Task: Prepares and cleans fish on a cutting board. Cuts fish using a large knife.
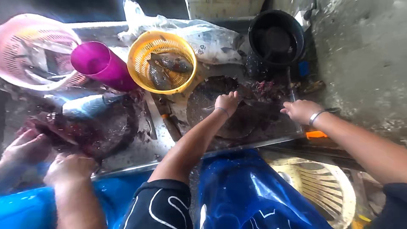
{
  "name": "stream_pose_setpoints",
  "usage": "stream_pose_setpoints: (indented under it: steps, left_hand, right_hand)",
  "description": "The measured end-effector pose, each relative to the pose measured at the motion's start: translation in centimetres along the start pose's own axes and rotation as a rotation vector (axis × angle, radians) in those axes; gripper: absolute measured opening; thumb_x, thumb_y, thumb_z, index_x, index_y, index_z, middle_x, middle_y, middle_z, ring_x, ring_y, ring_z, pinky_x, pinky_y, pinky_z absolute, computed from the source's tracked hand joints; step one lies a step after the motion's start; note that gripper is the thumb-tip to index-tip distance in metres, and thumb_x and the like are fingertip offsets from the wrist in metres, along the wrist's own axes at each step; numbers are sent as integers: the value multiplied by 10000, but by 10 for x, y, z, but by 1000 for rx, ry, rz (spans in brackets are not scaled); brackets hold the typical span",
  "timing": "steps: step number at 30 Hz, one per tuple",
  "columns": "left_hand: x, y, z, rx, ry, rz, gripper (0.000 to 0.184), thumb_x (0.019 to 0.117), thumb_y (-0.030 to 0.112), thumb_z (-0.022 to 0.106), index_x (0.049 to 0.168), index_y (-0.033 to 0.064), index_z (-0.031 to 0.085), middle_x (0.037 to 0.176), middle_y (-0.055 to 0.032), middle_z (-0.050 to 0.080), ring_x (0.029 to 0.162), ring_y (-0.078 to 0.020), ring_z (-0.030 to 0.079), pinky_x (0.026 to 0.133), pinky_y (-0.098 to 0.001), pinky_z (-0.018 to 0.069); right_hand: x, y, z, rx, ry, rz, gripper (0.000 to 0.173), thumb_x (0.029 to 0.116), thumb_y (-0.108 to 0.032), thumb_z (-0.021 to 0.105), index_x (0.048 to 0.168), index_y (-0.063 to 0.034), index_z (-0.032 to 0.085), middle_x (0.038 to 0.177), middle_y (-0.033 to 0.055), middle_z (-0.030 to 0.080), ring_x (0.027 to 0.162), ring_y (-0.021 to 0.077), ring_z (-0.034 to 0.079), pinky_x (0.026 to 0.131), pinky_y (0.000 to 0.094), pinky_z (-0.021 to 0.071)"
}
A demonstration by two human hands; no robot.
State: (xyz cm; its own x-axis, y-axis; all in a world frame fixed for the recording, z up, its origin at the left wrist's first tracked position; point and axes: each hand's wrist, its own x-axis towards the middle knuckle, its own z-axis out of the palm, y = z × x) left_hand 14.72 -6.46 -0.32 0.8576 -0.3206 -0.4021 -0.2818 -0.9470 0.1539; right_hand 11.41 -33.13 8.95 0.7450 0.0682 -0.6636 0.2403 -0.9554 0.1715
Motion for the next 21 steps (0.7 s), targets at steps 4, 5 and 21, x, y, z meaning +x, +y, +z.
stream_pose_setpoints:
  steps: [4,5,21]
  left_hand:
    - [6,3,0,74,-12,112,429,983,43,578,1403,95,509,1259,-168,648,1049,-430,667,749,-576,558]
    - [8,4,1,88,-13,135,437,979,39,583,1407,95,513,1269,-166,646,1060,-429,664,749,-576,558]
    - [28,-13,-3,81,-14,219,359,982,71,589,1337,84,548,1166,-176,674,991,-413,680,779,-586,538]
  right_hand:
    - [-11,-9,-31,-258,-3,-41,378,1101,-443,404,1212,-160,630,940,198,715,937,444,715,731,622,563]
    - [-10,-14,-40,-296,2,-49,368,1100,-432,420,1224,-160,635,951,204,715,948,450,711,737,625,559]
    - [5,-23,-92,-534,0,-132,202,1081,-285,500,1162,-173,647,853,144,691,850,390,714,665,557,555]
